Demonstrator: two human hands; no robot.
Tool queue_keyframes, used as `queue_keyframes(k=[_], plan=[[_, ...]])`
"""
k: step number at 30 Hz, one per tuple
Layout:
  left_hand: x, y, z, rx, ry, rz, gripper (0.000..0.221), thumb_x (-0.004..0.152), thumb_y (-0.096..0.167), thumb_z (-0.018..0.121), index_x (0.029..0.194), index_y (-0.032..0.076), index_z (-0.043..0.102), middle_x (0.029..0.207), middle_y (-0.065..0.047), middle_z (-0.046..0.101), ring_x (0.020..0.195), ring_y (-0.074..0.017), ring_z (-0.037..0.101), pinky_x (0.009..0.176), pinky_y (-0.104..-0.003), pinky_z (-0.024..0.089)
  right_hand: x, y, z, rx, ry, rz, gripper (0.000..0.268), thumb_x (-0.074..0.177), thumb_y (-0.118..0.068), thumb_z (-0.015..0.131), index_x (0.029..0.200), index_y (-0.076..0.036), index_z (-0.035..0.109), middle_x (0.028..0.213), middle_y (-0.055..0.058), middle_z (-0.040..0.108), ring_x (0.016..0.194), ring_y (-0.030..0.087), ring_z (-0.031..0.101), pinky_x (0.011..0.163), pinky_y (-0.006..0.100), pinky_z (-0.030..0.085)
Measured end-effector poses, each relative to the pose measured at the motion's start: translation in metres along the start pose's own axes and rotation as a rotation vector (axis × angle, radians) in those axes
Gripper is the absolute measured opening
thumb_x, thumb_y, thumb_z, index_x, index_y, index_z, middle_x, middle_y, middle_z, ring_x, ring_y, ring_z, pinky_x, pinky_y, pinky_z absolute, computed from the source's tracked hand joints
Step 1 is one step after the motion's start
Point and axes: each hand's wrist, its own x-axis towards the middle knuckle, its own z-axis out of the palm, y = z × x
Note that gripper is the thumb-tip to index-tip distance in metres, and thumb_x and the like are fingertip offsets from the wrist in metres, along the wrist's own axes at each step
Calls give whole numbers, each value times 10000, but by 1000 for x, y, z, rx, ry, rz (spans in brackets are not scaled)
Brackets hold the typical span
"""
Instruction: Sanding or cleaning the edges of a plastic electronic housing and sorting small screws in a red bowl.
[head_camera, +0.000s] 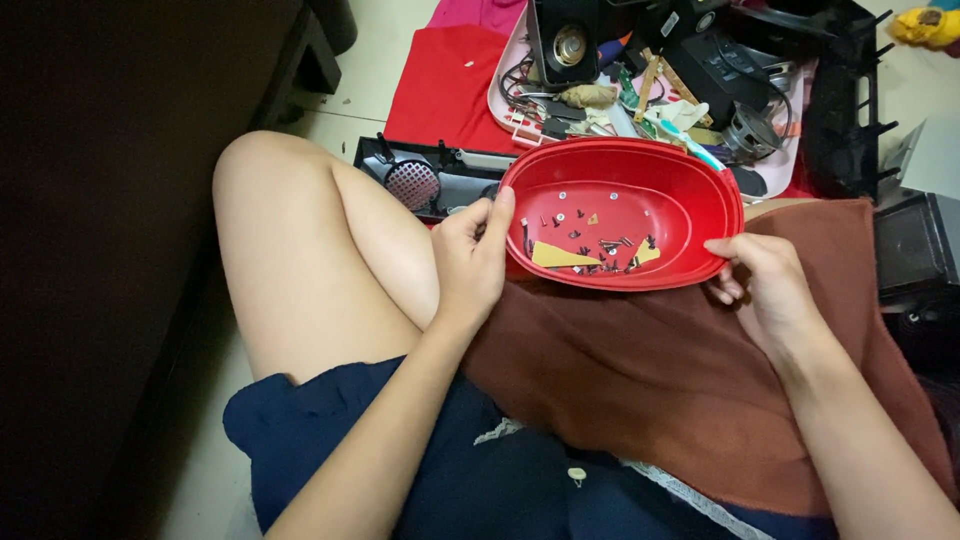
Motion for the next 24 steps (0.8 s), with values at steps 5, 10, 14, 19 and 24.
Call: queue_keyframes(k=[5,10,14,19,24], plan=[[0,2,-1,8,10,-8,403,883,185,481,548,-37,487,467,-21,450,430,-75,328,392,-220,294,-9,-10,12,-22,-32,-46,205,880,-160,549,709,-51,520,593,31,452,490,84,378,461,198,321],[0,0,-1,27,14,-21,400,881,177,478,550,-47,496,456,-18,444,421,-73,322,380,-227,285,-10,-11,10,-23,-117,-75,208,902,-167,530,734,-46,545,600,36,468,532,93,404,508,191,339],[0,-1,-1,24,8,-26,402,879,179,475,547,-48,489,458,-15,440,431,-72,317,385,-229,282,-10,-10,8,36,-136,-84,211,912,-198,523,763,-52,548,635,41,483,573,102,431,547,215,376],[0,-2,-1,52,7,-38,419,884,200,461,544,-43,460,464,-34,439,445,-96,329,410,-250,307,-10,-10,8,126,-178,-83,214,914,-222,522,794,-46,546,680,51,492,623,127,462,547,244,382],[1,-3,0,44,-32,-42,408,885,184,458,541,-35,475,457,-29,447,425,-86,321,384,-249,299,-9,-13,10,222,-275,-86,141,890,-201,513,961,-80,515,817,79,567,723,123,516,565,224,393]])
